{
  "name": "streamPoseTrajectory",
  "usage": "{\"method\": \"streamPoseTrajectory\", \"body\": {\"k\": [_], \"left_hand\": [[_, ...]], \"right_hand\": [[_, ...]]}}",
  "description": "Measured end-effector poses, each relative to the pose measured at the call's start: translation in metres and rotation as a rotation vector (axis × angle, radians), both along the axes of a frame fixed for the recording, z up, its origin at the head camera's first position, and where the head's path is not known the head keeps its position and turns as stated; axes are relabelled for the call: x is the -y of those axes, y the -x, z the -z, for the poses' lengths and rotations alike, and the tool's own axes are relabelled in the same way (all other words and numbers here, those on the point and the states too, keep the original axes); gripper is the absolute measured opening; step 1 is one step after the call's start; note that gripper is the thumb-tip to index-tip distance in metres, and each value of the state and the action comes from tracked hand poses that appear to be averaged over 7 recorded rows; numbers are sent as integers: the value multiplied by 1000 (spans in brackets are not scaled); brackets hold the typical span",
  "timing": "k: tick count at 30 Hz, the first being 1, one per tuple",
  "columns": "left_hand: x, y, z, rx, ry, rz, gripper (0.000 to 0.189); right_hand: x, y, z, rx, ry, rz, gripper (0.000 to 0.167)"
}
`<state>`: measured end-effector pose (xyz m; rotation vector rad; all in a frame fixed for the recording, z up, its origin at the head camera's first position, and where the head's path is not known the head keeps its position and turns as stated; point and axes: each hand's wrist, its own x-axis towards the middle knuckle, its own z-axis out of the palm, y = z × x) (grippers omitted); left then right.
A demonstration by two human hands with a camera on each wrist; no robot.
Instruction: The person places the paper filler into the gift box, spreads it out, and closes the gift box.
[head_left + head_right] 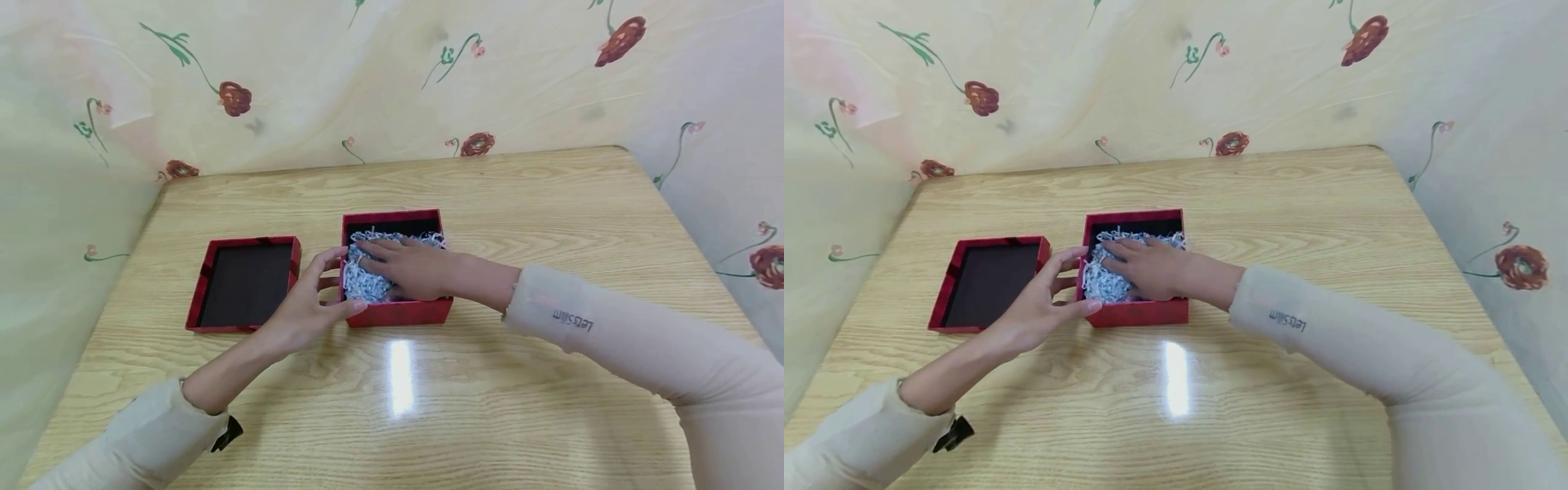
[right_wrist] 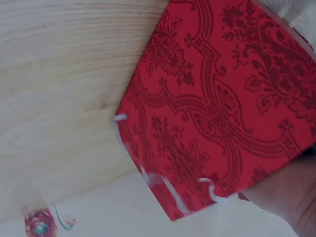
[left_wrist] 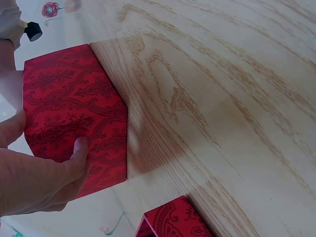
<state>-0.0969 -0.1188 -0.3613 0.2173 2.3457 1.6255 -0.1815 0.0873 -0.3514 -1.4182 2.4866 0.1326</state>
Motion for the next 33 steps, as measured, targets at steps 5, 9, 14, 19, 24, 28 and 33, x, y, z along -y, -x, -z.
{"method": "streamPoseTrajectory", "body": {"k": [5, 9, 14, 19, 24, 28, 33], "left_hand": [[-1, 0, -3, 1, 11, -2, 82], [-2, 0, -4, 0, 14, -2, 82], [-3, 0, -5, 0, 5, -2, 81], [-4, 0, -6, 4, 4, 0, 81], [-3, 0, -6, 2, 15, -3, 82], [-3, -1, -7, 3, 24, -8, 83], [-3, 0, -7, 7, 35, -14, 84]], "right_hand": [[4, 4, 4, 184, 12, 77, 69], [6, 5, 5, 231, 36, 91, 66], [4, 4, -3, 229, 63, 112, 68], [-4, -3, -20, 128, 104, 129, 71], [-16, -6, -33, 28, 155, 160, 73], [-27, -8, -32, -7, 210, 209, 73], [-37, -11, -23, -38, 318, 283, 74]]}}
